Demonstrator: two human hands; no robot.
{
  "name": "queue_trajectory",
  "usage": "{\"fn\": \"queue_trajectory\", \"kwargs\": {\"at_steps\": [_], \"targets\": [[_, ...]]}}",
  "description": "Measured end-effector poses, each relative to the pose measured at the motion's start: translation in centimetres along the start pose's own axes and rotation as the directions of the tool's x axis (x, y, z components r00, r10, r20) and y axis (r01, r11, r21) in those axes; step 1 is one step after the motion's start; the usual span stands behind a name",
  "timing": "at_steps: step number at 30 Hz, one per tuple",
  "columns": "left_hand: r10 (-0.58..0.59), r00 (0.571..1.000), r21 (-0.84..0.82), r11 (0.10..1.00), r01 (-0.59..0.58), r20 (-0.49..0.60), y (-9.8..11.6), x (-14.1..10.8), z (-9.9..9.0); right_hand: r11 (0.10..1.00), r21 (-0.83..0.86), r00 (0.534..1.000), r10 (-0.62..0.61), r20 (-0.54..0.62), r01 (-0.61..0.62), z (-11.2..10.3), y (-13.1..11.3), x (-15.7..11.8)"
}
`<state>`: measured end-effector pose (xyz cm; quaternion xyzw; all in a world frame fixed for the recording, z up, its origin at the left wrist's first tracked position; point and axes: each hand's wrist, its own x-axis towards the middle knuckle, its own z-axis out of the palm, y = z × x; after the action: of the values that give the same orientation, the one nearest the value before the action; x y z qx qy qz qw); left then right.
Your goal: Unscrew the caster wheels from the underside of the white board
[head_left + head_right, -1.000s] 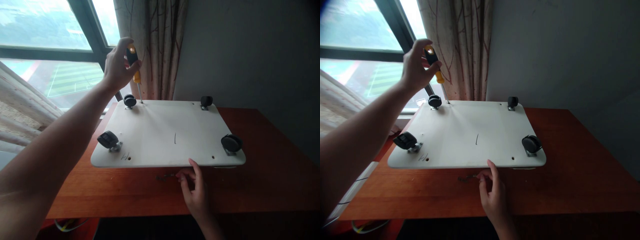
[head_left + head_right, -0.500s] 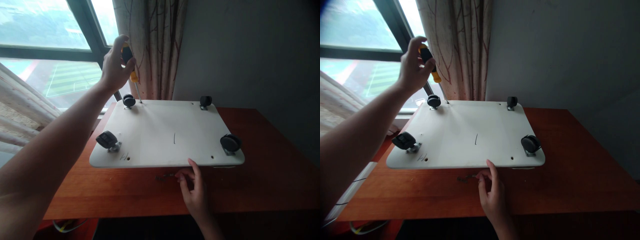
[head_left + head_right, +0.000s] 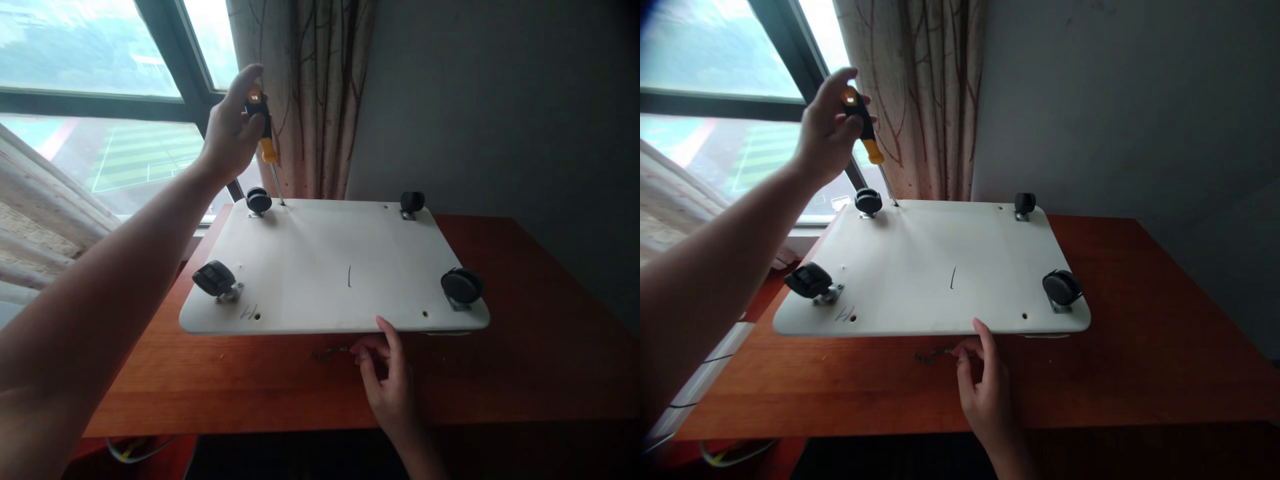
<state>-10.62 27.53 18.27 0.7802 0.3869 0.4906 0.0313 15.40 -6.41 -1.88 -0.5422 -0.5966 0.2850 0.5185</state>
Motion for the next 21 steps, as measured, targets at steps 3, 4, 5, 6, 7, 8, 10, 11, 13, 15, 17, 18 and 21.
{"fn": "queue_trajectory", "kwargs": {"at_steps": [3, 4, 5, 6, 7, 8, 10, 11, 13, 15, 17, 18, 21], "targets": [[-0.003, 0.999, -0.014, 1.000, 0.002, -0.037, 0.0, 0.0, 0.1, 1.000, 0.007, 1.000, -0.006, 0.003, 0.006, 0.0, 0.0, 0.0], [-0.002, 0.998, 0.036, 0.999, 0.005, -0.069, 0.2, -0.1, 0.2, 1.000, 0.008, 1.000, -0.009, 0.003, 0.008, 0.0, -0.1, 0.0], [0.003, 0.994, 0.089, 0.996, 0.006, -0.105, 0.5, -0.2, 0.1, 1.000, 0.008, 1.000, -0.011, 0.003, 0.011, 0.0, -0.1, 0.1], [0.013, 0.991, 0.132, 0.991, 0.005, -0.133, 0.8, -0.3, 0.1, 1.000, 0.005, 1.000, -0.012, 0.001, 0.012, 0.0, -0.1, 0.1], [0.024, 0.988, 0.162, 0.987, 0.001, -0.155, 1.1, -0.5, 0.1, 1.000, 0.001, 1.000, -0.012, 0.000, 0.012, 0.0, -0.2, 0.1], [0.038, 0.986, 0.178, 0.984, -0.008, -0.165, 1.4, -0.6, 0.1, 1.000, -0.002, 1.000, -0.010, 0.001, 0.010, -0.1, -0.2, 0.1], [0.051, 0.987, 0.161, 0.987, -0.026, -0.155, 1.6, -0.6, 0.1, 1.000, -0.002, 1.000, -0.005, 0.002, 0.005, -0.1, -0.3, 0.1], [0.043, 0.991, 0.121, 0.992, -0.028, -0.126, 1.5, -0.5, 0.1, 1.000, 0.000, 1.000, -0.004, 0.003, 0.004, -0.1, -0.4, 0.1], [0.015, 0.999, 0.014, 1.000, -0.014, -0.050, 1.2, -0.4, 0.2, 1.000, 0.005, 1.000, -0.002, 0.001, 0.002, 0.0, -0.3, 0.1], [-0.011, 1.000, -0.029, 1.000, 0.011, -0.005, 0.8, -0.2, 0.3, 1.000, 0.010, 1.000, -0.001, 0.001, 0.001, 0.0, -0.3, 0.1], [-0.010, 0.999, 0.033, 0.999, 0.011, -0.032, 0.6, -0.2, 0.4, 1.000, 0.016, 1.000, -0.001, 0.001, 0.001, 0.0, -0.3, 0.1], [0.004, 0.998, 0.088, 0.996, 0.002, -0.062, 0.7, -0.2, 0.4, 1.000, 0.019, 1.000, -0.002, 0.001, 0.002, 0.0, -0.3, 0.1], [0.059, 0.989, 0.205, 0.978, -0.030, -0.133, 0.9, -0.4, 0.4, 1.000, 0.012, 1.000, -0.004, -0.002, 0.004, -0.1, -0.4, 0.1]]}}
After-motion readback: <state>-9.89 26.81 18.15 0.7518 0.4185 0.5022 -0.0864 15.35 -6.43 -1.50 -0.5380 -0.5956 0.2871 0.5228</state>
